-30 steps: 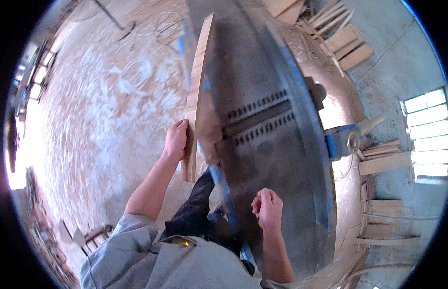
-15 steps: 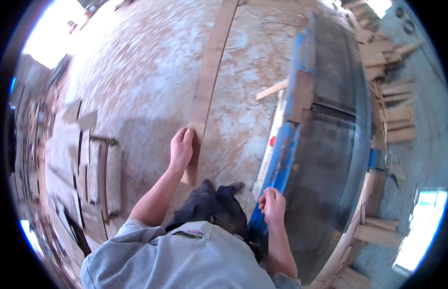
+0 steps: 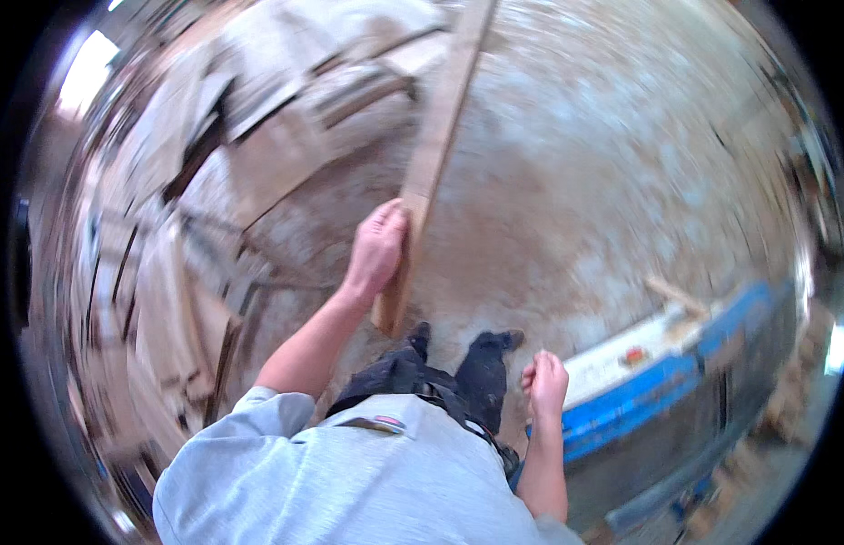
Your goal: The person measures a wooden board with a tape measure and then repeatedly passes it over a jointer machine to plane the edge.
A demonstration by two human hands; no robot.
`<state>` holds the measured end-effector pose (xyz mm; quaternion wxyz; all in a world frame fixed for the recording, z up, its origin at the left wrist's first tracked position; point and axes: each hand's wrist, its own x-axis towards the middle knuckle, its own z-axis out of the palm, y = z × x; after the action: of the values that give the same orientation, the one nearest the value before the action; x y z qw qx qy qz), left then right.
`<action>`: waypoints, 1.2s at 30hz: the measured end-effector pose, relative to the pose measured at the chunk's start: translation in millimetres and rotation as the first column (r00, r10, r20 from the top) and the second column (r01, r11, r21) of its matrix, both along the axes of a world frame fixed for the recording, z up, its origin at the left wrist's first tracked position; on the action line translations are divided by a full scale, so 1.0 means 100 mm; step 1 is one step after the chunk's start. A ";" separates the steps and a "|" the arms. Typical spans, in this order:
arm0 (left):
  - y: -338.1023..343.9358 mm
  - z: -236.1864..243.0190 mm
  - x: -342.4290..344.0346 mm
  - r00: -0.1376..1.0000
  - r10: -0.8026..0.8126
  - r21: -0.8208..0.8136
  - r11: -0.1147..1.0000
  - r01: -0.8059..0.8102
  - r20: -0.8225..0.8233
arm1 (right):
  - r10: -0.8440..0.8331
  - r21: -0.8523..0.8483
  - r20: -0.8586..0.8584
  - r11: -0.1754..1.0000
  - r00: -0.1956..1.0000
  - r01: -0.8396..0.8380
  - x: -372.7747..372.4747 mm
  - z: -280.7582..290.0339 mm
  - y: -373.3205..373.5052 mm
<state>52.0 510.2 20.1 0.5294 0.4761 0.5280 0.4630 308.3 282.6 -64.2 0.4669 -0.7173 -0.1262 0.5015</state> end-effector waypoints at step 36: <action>-2.85 -0.72 -4.53 0.339 0.867 0.155 0.415 -0.896 -0.364 | 0.994 0.113 0.078 0.062 0.071 -0.992 -5.16 0.39 -0.13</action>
<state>-400.6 224.9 -52.1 0.0952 0.1771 0.8105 0.5501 -207.8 270.1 -25.0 0.0484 -0.3999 -0.6101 0.6823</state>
